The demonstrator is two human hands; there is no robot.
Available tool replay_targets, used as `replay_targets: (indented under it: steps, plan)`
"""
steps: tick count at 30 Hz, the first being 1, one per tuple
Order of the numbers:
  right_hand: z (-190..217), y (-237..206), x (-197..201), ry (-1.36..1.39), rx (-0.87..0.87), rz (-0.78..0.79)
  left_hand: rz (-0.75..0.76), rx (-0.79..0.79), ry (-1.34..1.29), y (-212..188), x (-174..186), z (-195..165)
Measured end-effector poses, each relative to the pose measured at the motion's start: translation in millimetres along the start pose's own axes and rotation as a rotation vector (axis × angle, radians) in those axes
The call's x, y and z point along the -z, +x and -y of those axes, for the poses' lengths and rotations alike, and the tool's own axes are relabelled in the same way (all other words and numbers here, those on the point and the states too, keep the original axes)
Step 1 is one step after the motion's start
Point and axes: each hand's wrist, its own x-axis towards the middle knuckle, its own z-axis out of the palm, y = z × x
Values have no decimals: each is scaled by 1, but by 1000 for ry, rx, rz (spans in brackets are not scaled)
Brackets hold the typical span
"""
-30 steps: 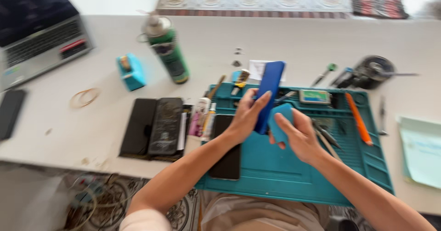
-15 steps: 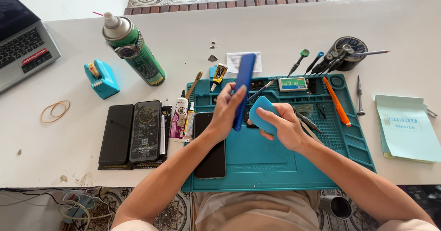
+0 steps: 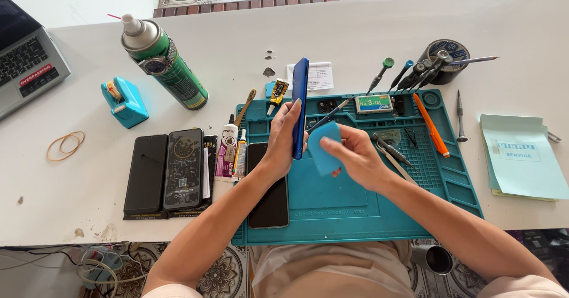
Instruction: The person holds a blue smartphone and pries around its back cover edge using a blue plastic pry tool, working around the frame. They then set the phone down, unscrew small screws from the exposed internal components with a screwdriver, and manipulate the battery and internal parts on a repair mat.
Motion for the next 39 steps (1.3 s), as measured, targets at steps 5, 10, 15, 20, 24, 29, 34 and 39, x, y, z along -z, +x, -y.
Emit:
replay_targets:
  steps: [5, 10, 15, 20, 24, 29, 34, 39]
  plan:
    - [-2, -2, -2, -57, 66, 118, -20, -4, 50, 2, 2, 1]
    - [-5, 0, -2, -105, 58, 124, -16, -36, 69, 5, 4, 5]
    - [-7, 1, -2, -93, 61, 93, -20, -35, 75, 6, 6, 7]
    - [-6, 2, -3, -112, 15, 85, -3, -55, 65, 6, 6, 8]
    - [-4, 2, -4, -157, -26, 47, -2, -66, 66, 7, 6, 9]
    - [0, 0, -6, -250, 31, 34, -45, -97, 123, 11, 3, 12]
    - [3, 3, -5, -260, 8, 46, -71, -132, 137, 14, 0, 15]
    - [2, 3, -8, -187, 28, 75, -84, -155, 140, 15, 1, 16]
